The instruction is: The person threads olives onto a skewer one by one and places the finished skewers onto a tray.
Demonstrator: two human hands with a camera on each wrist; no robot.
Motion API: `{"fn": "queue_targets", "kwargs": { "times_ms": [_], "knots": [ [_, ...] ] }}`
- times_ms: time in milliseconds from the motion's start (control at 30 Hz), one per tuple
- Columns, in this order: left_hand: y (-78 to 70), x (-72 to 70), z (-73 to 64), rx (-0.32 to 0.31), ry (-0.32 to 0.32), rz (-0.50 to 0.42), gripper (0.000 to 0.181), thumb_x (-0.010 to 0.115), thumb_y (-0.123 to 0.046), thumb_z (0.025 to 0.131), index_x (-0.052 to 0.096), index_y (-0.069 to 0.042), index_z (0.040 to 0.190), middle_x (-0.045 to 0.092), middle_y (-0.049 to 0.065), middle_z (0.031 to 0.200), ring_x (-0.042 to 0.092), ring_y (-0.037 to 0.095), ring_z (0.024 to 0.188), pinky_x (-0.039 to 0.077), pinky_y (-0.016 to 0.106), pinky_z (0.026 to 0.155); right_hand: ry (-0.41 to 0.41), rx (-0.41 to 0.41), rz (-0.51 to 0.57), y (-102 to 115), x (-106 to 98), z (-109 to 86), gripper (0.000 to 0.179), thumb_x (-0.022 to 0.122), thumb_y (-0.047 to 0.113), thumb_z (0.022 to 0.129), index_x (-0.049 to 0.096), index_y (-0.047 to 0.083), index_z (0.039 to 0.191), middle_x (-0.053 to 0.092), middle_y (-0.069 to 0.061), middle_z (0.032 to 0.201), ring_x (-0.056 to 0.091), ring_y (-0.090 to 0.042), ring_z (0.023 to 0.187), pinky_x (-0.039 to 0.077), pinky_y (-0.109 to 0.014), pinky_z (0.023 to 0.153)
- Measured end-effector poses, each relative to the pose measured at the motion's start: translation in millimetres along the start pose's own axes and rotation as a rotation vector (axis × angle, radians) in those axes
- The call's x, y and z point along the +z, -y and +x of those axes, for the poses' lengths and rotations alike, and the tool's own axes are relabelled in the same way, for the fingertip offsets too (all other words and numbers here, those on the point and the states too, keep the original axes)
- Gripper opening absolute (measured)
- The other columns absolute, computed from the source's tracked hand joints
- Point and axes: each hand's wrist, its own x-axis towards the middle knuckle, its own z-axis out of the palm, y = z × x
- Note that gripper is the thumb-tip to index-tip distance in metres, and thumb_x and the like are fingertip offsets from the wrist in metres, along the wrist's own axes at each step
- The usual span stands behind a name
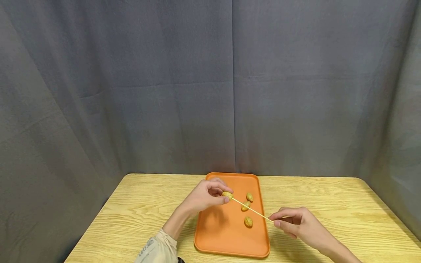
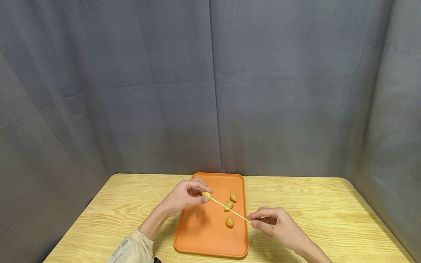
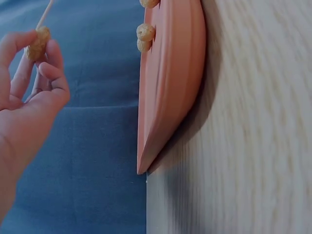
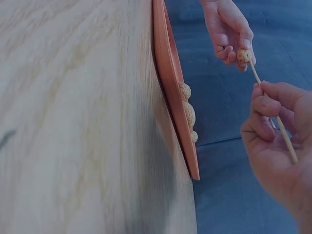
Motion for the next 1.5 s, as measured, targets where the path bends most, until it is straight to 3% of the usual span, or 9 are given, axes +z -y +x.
{"fn": "queue_targets", "kwargs": {
  "times_ms": [133, 233, 333, 467, 700, 833, 1067, 1300, 1500],
  "knots": [
    [-1.4, 0.1, -0.6, 0.009, 0.032, -0.029, 0.027, 0.079, -0.016, 0.087, 0.075, -0.009, 0.113, 0.063, 0.006, 0.113, 0.061, 0.012, 0.084, 0.051, 0.022, 0.076, 0.019, -0.029, 0.034, 0, 1, 0.2, 0.021, 0.061, 0.009, 0.098, 0.070, 0.000, 0.115, 0.056, 0.000, 0.077, 0.037, -0.022, 0.051, 0.043, -0.031, 0.046],
    [-1.1, -0.7, -1.4, -0.030, 0.028, -0.066, 0.032, 0.079, -0.021, 0.087, 0.073, -0.010, 0.117, 0.063, 0.004, 0.119, 0.062, 0.013, 0.091, 0.053, 0.026, 0.083, 0.003, 0.008, 0.028, 2, 2, 1.3, 0.023, 0.061, 0.012, 0.099, 0.069, 0.000, 0.117, 0.049, -0.003, 0.068, 0.039, -0.021, 0.051, 0.045, -0.031, 0.050],
    [0.4, -0.9, -1.5, -0.075, 0.011, -0.168, 0.037, 0.077, -0.024, 0.088, 0.070, -0.011, 0.122, 0.062, 0.002, 0.125, 0.061, 0.015, 0.098, 0.052, 0.031, 0.092, -0.022, 0.057, 0.010, 5, 2, 2.9, 0.025, 0.061, 0.018, 0.099, 0.068, 0.003, 0.119, 0.041, -0.006, 0.061, 0.041, -0.018, 0.053, 0.047, -0.030, 0.058],
    [4.0, -0.8, 0.1, -0.085, 0.008, -0.346, 0.036, 0.072, -0.018, 0.092, 0.065, -0.008, 0.126, 0.061, 0.000, 0.127, 0.057, 0.013, 0.105, 0.049, 0.031, 0.101, -0.021, 0.074, -0.002, 7, -3, 1.4, 0.025, 0.059, 0.018, 0.101, 0.066, 0.005, 0.121, 0.048, -0.001, 0.068, 0.044, -0.019, 0.057, 0.048, -0.031, 0.064],
    [4.9, -11.1, -0.3, -0.006, -0.142, -0.544, 0.041, 0.068, -0.005, 0.094, 0.057, 0.000, 0.132, 0.067, -0.003, 0.113, 0.063, 0.011, 0.103, 0.050, 0.026, 0.102, -0.054, 0.084, -0.013, 6, -23, -3.7, 0.028, 0.053, 0.018, 0.104, 0.066, 0.001, 0.121, 0.060, 0.004, 0.079, 0.039, -0.024, 0.056, 0.048, -0.030, 0.060],
    [4.5, -14.3, -0.3, 0.037, -0.185, -0.553, 0.029, 0.069, -0.003, 0.092, 0.066, -0.006, 0.121, 0.068, -0.003, 0.107, 0.063, 0.010, 0.099, 0.052, 0.025, 0.099, -0.120, 0.096, -0.018, 7, -31, -3.2, 0.032, 0.050, 0.023, 0.106, 0.065, -0.001, 0.122, 0.060, 0.001, 0.078, 0.036, -0.028, 0.056, 0.046, -0.030, 0.056],
    [0.4, -7.8, -0.6, 0.140, -0.166, -0.570, 0.027, 0.070, 0.001, 0.090, 0.073, -0.015, 0.112, 0.068, -0.005, 0.106, 0.062, 0.007, 0.094, 0.055, 0.021, 0.090, -0.184, 0.116, -0.006, 8, -32, -1.3, 0.034, 0.051, 0.026, 0.105, 0.065, -0.002, 0.117, 0.054, 0.002, 0.074, 0.032, -0.029, 0.058, 0.044, -0.029, 0.055],
    [-6.6, -3.6, -2.7, 0.208, -0.112, -0.579, 0.030, 0.070, 0.004, 0.088, 0.076, -0.016, 0.109, 0.064, -0.005, 0.111, 0.063, 0.007, 0.095, 0.055, 0.020, 0.089, -0.214, 0.083, 0.057, 8, -29, -3.9, 0.034, 0.051, 0.023, 0.106, 0.062, -0.008, 0.113, 0.057, 0.007, 0.081, 0.050, 0.000, 0.070, 0.052, -0.018, 0.066],
    [-14.4, -3.3, -5.8, 0.239, -0.087, -0.527, 0.031, 0.075, 0.003, 0.085, 0.077, -0.013, 0.112, 0.062, -0.003, 0.109, 0.063, 0.009, 0.095, 0.056, 0.022, 0.084, -0.216, 0.049, 0.078, 7, -27, -5.5, 0.032, 0.052, 0.018, 0.105, 0.062, -0.011, 0.114, 0.065, 0.008, 0.095, 0.059, 0.004, 0.084, 0.057, -0.018, 0.076]
  ]
}}
